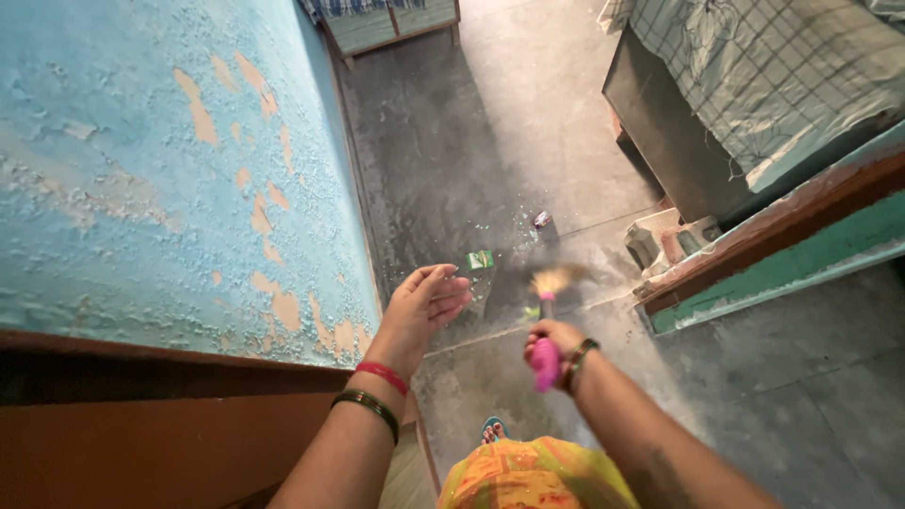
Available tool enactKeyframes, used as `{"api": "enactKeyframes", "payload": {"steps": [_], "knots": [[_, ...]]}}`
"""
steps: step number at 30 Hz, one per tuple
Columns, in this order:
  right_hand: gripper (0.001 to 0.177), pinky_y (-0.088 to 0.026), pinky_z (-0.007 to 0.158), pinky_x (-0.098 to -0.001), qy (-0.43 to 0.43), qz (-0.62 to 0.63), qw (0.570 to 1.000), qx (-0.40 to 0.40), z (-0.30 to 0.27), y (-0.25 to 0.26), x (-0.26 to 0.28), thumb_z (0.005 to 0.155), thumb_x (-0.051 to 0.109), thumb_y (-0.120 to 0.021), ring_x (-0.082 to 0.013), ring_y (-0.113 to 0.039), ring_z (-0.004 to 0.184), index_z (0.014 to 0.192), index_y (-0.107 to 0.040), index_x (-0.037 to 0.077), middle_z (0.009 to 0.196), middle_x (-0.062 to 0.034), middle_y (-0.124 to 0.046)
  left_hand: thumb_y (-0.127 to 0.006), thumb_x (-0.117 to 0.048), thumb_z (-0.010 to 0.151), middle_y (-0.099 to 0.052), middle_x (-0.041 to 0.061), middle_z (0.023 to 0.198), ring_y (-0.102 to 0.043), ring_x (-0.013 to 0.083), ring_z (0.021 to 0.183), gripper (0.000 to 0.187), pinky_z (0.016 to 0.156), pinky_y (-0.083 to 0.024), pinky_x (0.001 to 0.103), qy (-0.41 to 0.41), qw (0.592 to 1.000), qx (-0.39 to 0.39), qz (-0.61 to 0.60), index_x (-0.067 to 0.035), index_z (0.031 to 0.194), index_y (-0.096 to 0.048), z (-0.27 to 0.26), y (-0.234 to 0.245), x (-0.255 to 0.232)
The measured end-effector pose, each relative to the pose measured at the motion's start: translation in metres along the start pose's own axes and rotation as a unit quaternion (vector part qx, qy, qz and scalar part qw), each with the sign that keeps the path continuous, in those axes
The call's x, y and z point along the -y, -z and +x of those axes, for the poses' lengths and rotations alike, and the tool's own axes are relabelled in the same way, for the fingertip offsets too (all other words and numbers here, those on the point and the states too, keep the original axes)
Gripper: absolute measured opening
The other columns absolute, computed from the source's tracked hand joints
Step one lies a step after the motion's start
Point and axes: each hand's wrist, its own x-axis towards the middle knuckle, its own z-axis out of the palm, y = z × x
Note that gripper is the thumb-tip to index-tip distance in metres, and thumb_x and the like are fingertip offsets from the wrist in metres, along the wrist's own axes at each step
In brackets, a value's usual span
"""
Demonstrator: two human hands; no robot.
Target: The person sweeps a tiled floor in a bedroom using a broom with a pink handle. They gather scattered debris, including small wrappers and dust, into a pile near the center of the room between two beds.
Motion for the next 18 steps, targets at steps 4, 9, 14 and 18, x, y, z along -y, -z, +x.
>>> {"api": "enactKeyframes", "payload": {"steps": [4,9,14,18], "knots": [[0.022,-0.047,0.042,-0.0306,0.025,-0.267,0.961,0.063,-0.065,0.038,0.066,0.088,0.016,-0.070,-0.0177,-0.053,0.047,0.090,-0.050,0.006,0.063,-0.0057,-0.056,-0.059,-0.034,0.099,-0.074,0.011,0.112,-0.072,0.0225,0.102,0.033,0.092,-0.056,0.036,-0.010,1.000,0.012,-0.006,-0.008,0.121,-0.063,0.007,-0.007,-0.004],[0.058,-0.060,0.070,-0.0434,0.085,-0.800,0.551,-0.222,-0.182,0.075,0.131,0.092,0.019,-0.071,-0.0290,-0.072,0.080,0.141,-0.040,0.017,0.100,-0.0187,-0.073,-0.062,-0.033,0.098,-0.073,0.010,0.111,-0.072,0.0231,0.102,0.032,0.093,-0.056,0.035,-0.003,1.000,0.028,0.008,-0.009,0.118,-0.064,0.014,-0.031,0.004],[0.057,-0.064,0.090,-0.0426,-0.014,-0.884,0.336,-0.325,-0.278,0.069,0.205,0.097,0.016,-0.065,-0.0262,-0.074,0.109,0.149,-0.043,0.023,0.130,-0.0112,-0.071,-0.061,-0.035,0.097,-0.073,0.010,0.113,-0.072,0.0233,0.104,0.034,0.094,-0.054,0.035,0.002,0.999,0.041,0.012,-0.010,0.119,-0.064,0.016,-0.072,0.020],[0.041,-0.065,0.093,-0.0336,-0.037,-0.942,0.081,-0.323,-0.323,0.017,0.257,0.096,0.024,-0.068,-0.0165,-0.073,0.115,0.136,-0.064,0.018,0.131,-0.0041,-0.076,-0.064,-0.034,0.096,-0.072,0.012,0.114,-0.072,0.0258,0.105,0.034,0.097,-0.055,0.036,-0.012,0.998,0.064,-0.011,-0.008,0.119,-0.062,0.018,-0.110,0.031]]}}
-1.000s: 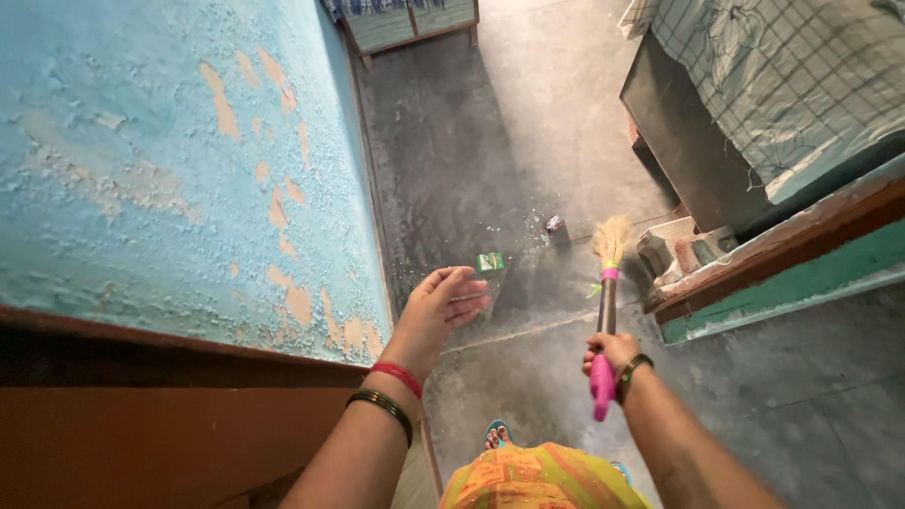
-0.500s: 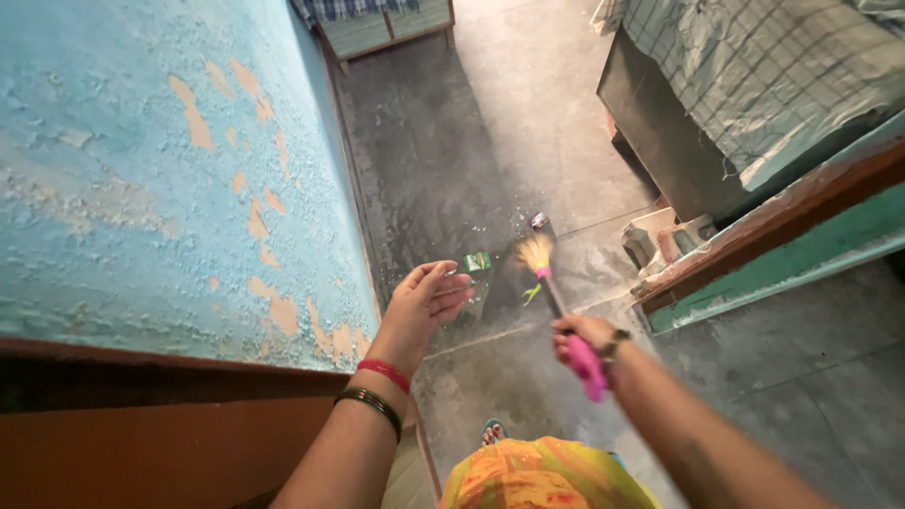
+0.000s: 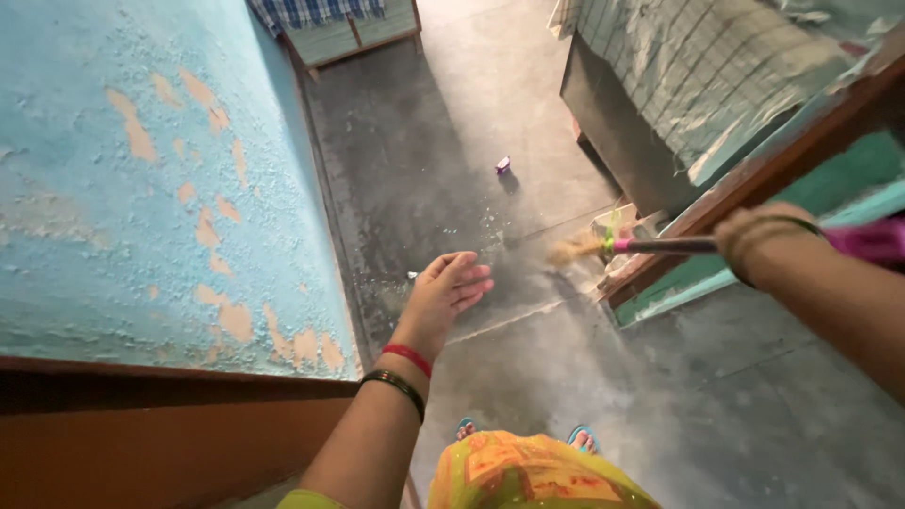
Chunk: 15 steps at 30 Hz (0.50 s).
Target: The person sweeps a tiled floor in a bedroom using a broom with a pink handle. They gather scattered debris, including small wrappers and dust, into a pile near the center of the room between two beds.
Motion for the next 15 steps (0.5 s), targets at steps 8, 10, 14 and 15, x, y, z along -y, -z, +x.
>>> {"api": "enactKeyframes", "payload": {"steps": [8,10,14,15], "knots": [[0.035,-0.053,0.099,-0.0449,0.046,-0.173,0.976,-0.122,0.008,0.070,-0.009,0.096,0.033,-0.071,-0.0235,-0.065,0.123,0.129,-0.072,0.021,0.134,-0.0018,-0.068,-0.062,-0.033,0.098,-0.073,0.014,0.111,-0.073,0.0263,0.103,0.033,0.094,-0.057,0.036,-0.041,0.998,-0.041,-0.021,-0.006,0.118,-0.063,-0.004,-0.045,0.018],[0.032,-0.054,0.097,-0.0438,0.094,-0.243,0.951,-0.169,0.008,0.070,0.000,0.096,0.033,-0.070,-0.0242,-0.065,0.122,0.127,-0.072,0.021,0.132,-0.0025,-0.069,-0.060,-0.033,0.098,-0.074,0.013,0.111,-0.074,0.0263,0.103,0.033,0.093,-0.058,0.036,-0.052,0.996,-0.067,-0.023,-0.006,0.118,-0.063,-0.011,-0.050,0.027],[0.029,-0.055,0.096,-0.0398,0.174,-0.277,0.918,-0.223,-0.007,0.091,0.033,0.096,0.030,-0.070,-0.0234,-0.064,0.123,0.124,-0.073,0.024,0.130,-0.0013,-0.069,-0.058,-0.033,0.099,-0.075,0.011,0.111,-0.073,0.0245,0.104,0.032,0.094,-0.057,0.036,-0.058,0.991,-0.121,-0.022,-0.009,0.119,-0.064,-0.034,-0.044,0.036],[0.029,-0.055,0.097,-0.0383,0.189,-0.261,0.920,-0.224,-0.011,0.097,0.037,0.096,0.029,-0.071,-0.0227,-0.063,0.125,0.124,-0.074,0.025,0.130,-0.0003,-0.070,-0.057,-0.033,0.100,-0.075,0.010,0.111,-0.073,0.0235,0.104,0.031,0.094,-0.056,0.036,-0.057,0.989,-0.131,-0.020,-0.010,0.119,-0.064,-0.037,-0.044,0.036]]}}
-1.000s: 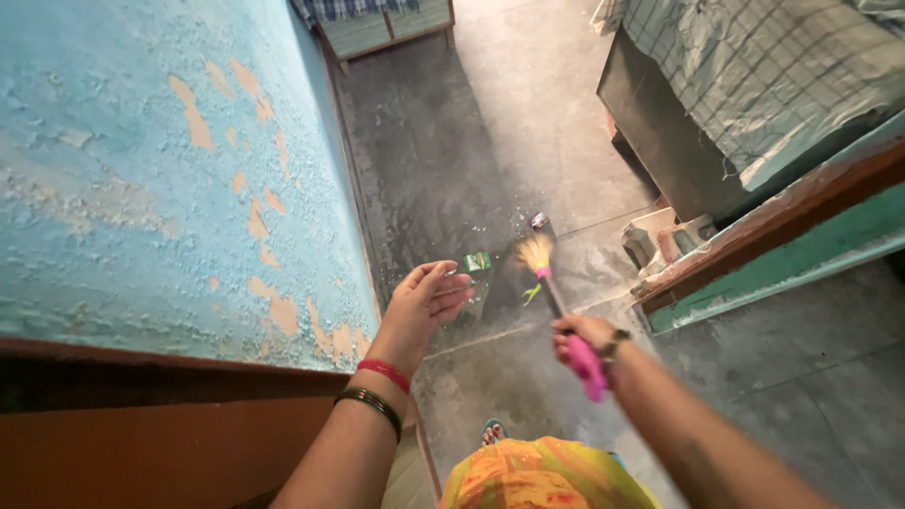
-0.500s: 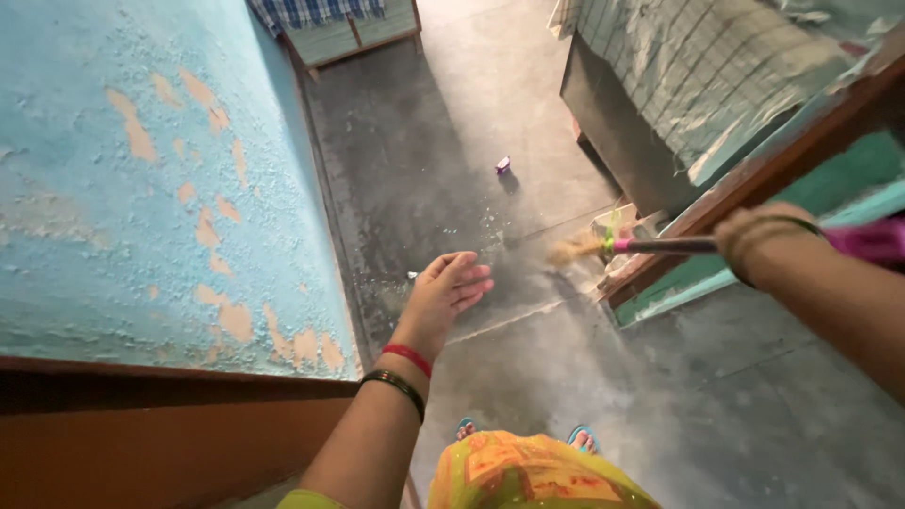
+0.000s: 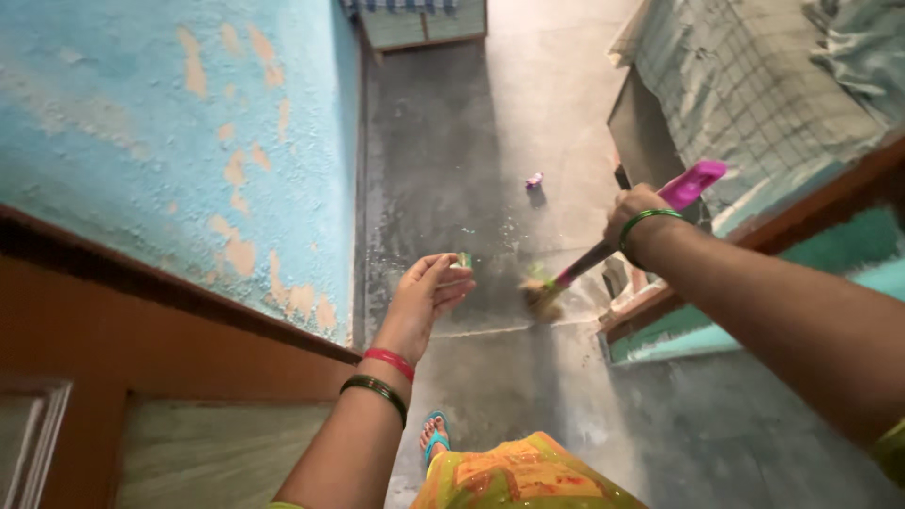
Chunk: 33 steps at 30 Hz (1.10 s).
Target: The person sweeps a tiled floor in a bedroom using a broom with a pink handle. They gather scattered debris, including small wrappers and dust, into a pile near the center of the room between two beds.
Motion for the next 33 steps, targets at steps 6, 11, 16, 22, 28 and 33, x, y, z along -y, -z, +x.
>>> {"api": "enactKeyframes", "payload": {"steps": [6,11,16,22,28,33], "knots": [[0.047,-0.055,0.101,-0.0350,0.015,0.076,0.997,-0.013,-0.007,0.028,0.002,0.090,0.020,-0.077,-0.0233,-0.064,0.128,0.135,-0.065,0.027,0.134,-0.0004,-0.068,-0.056,-0.033,0.101,-0.074,0.011,0.112,-0.073,0.0237,0.103,0.029,0.092,-0.055,0.036,-0.009,0.999,-0.046,0.002,-0.010,0.118,-0.064,-0.014,0.005,-0.003],[0.047,-0.057,0.099,-0.0401,-0.009,0.149,0.989,-0.009,-0.017,0.014,-0.009,0.095,0.021,-0.071,-0.0240,-0.067,0.123,0.140,-0.057,0.029,0.134,-0.0026,-0.068,-0.056,-0.033,0.102,-0.074,0.014,0.115,-0.073,0.0237,0.102,0.031,0.091,-0.059,0.036,-0.026,0.999,-0.044,-0.003,-0.008,0.118,-0.063,-0.018,-0.003,-0.005],[0.041,-0.059,0.097,-0.0402,0.002,0.170,0.985,0.017,-0.041,-0.003,-0.024,0.096,0.030,-0.069,-0.0220,-0.069,0.120,0.136,-0.060,0.027,0.131,-0.0002,-0.070,-0.056,-0.032,0.102,-0.074,0.014,0.114,-0.073,0.0233,0.102,0.030,0.089,-0.058,0.035,-0.032,0.999,-0.034,-0.002,-0.008,0.118,-0.062,-0.015,-0.014,-0.005],[0.039,-0.057,0.099,-0.0411,0.033,0.169,0.978,0.118,-0.027,-0.052,-0.017,0.096,0.040,-0.066,-0.0219,-0.070,0.118,0.134,-0.067,0.030,0.131,-0.0010,-0.072,-0.056,-0.033,0.102,-0.075,0.011,0.113,-0.073,0.0219,0.102,0.030,0.090,-0.057,0.033,-0.024,0.999,-0.035,0.011,-0.009,0.119,-0.063,-0.009,-0.030,-0.002],[0.042,-0.057,0.101,-0.0420,0.013,0.195,0.969,0.152,0.008,-0.137,-0.010,0.097,0.039,-0.066,-0.0207,-0.068,0.123,0.137,-0.066,0.027,0.138,-0.0009,-0.068,-0.056,-0.032,0.101,-0.075,0.011,0.112,-0.074,0.0235,0.102,0.029,0.091,-0.057,0.035,-0.019,0.999,-0.033,0.013,-0.009,0.117,-0.063,-0.009,-0.036,0.011],[0.048,-0.060,0.100,-0.0420,-0.027,0.187,0.971,0.147,0.017,-0.166,-0.010,0.098,0.047,-0.066,-0.0228,-0.069,0.124,0.140,-0.061,0.024,0.138,-0.0026,-0.067,-0.056,-0.031,0.102,-0.075,0.010,0.113,-0.073,0.0232,0.102,0.029,0.089,-0.056,0.035,-0.004,0.999,-0.038,0.023,-0.009,0.118,-0.064,-0.008,-0.047,0.014]]}}
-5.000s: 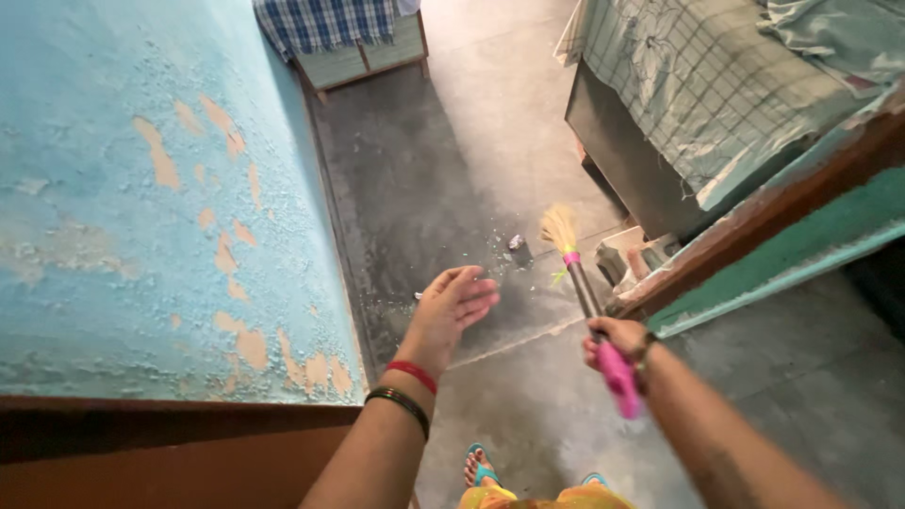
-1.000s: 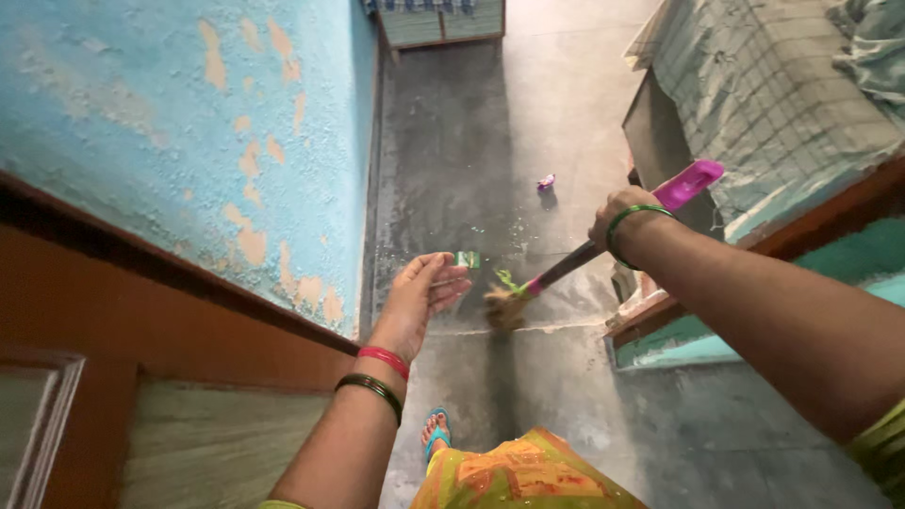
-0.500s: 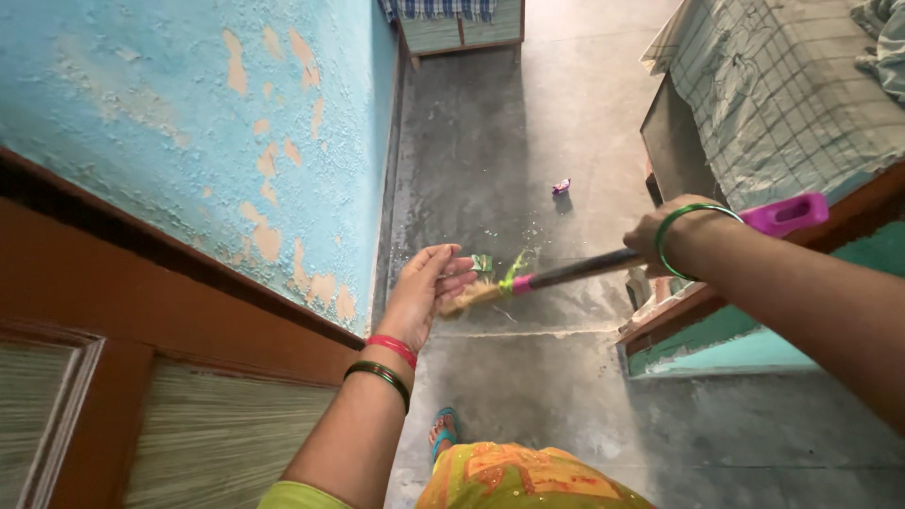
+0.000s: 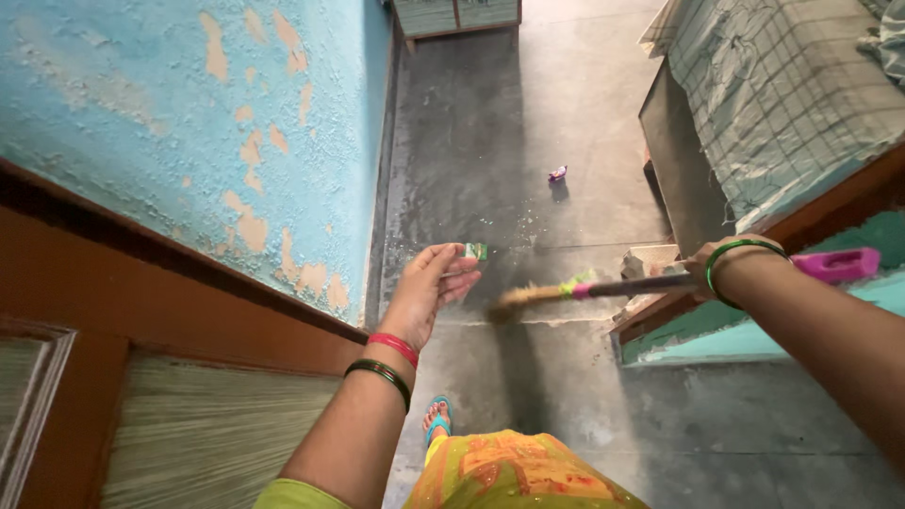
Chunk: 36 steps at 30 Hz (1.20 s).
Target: The person sweeps a tiled floor in a bedroom using a broom with a pink handle. They gather scattered debris, including small wrappers and dust, into a pile near the center of the room between two beds.
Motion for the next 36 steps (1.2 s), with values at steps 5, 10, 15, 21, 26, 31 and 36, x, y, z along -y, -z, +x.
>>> {"api": "enactKeyframes", "payload": {"steps": [5,10,15,21,26,31,36], "knots": [[0.041,-0.058,0.102,-0.0417,0.015,0.087,0.995,-0.046,-0.015,0.000,-0.008,0.095,0.048,-0.066,-0.0246,-0.071,0.122,0.131,-0.069,0.028,0.134,-0.0026,-0.072,-0.055,-0.030,0.102,-0.074,0.011,0.113,-0.074,0.0232,0.103,0.028,0.088,-0.057,0.034,-0.003,1.000,0.007,-0.005,-0.009,0.118,-0.063,0.005,-0.017,-0.001],[0.041,-0.058,0.100,-0.0460,0.031,0.103,0.993,-0.042,-0.010,-0.003,0.025,0.104,0.045,-0.056,-0.0279,-0.068,0.124,0.140,-0.059,0.024,0.140,-0.0103,-0.065,-0.055,-0.030,0.102,-0.075,0.011,0.112,-0.074,0.0232,0.102,0.028,0.088,-0.058,0.033,-0.007,1.000,-0.001,0.005,-0.009,0.118,-0.062,0.006,-0.019,0.001],[0.041,-0.060,0.099,-0.0468,0.019,0.066,0.996,-0.057,0.016,-0.009,0.060,0.101,0.027,-0.063,-0.0272,-0.064,0.128,0.141,-0.063,0.017,0.144,-0.0079,-0.063,-0.055,-0.031,0.102,-0.074,0.011,0.112,-0.075,0.0227,0.102,0.029,0.089,-0.058,0.033,-0.017,1.000,-0.005,0.016,-0.009,0.119,-0.062,0.000,-0.011,0.008],[0.037,-0.061,0.097,-0.0428,0.040,0.110,0.991,-0.066,0.001,-0.012,0.052,0.107,0.034,-0.051,-0.0253,-0.072,0.119,0.139,-0.063,0.019,0.135,-0.0121,-0.068,-0.054,-0.033,0.102,-0.075,0.011,0.111,-0.074,0.0217,0.102,0.031,0.087,-0.055,0.032,-0.016,0.999,-0.022,0.022,-0.010,0.121,-0.062,-0.004,-0.006,0.010],[0.038,-0.056,0.104,-0.0455,0.053,0.113,0.991,-0.047,0.009,-0.007,0.037,0.103,0.040,-0.057,-0.0266,-0.068,0.124,0.138,-0.064,0.026,0.138,-0.0048,-0.067,-0.055,-0.033,0.102,-0.074,0.010,0.112,-0.073,0.0215,0.103,0.030,0.089,-0.057,0.032,-0.028,0.999,-0.022,-0.007,-0.009,0.120,-0.062,-0.003,-0.007,0.004],[0.047,-0.052,0.109,-0.0458,0.056,0.081,0.994,-0.054,0.044,-0.014,0.062,0.099,0.047,-0.064,-0.0260,-0.059,0.133,0.141,-0.061,0.028,0.146,-0.0044,-0.060,-0.054,-0.034,0.103,-0.074,0.009,0.113,-0.073,0.0204,0.102,0.030,0.087,-0.056,0.031,-0.030,0.999,-0.038,0.004,-0.010,0.119,-0.062,-0.005,0.006,-0.005],[0.051,-0.053,0.108,-0.0484,-0.008,0.169,0.983,-0.075,0.058,-0.013,0.072,0.097,0.049,-0.067,-0.0265,-0.053,0.138,0.143,-0.059,0.029,0.148,-0.0048,-0.056,-0.056,-0.034,0.102,-0.073,0.009,0.114,-0.072,0.0197,0.102,0.031,0.087,-0.055,0.032,-0.018,0.999,-0.051,-0.001,-0.010,0.120,-0.063,0.004,0.025,-0.018]]}}
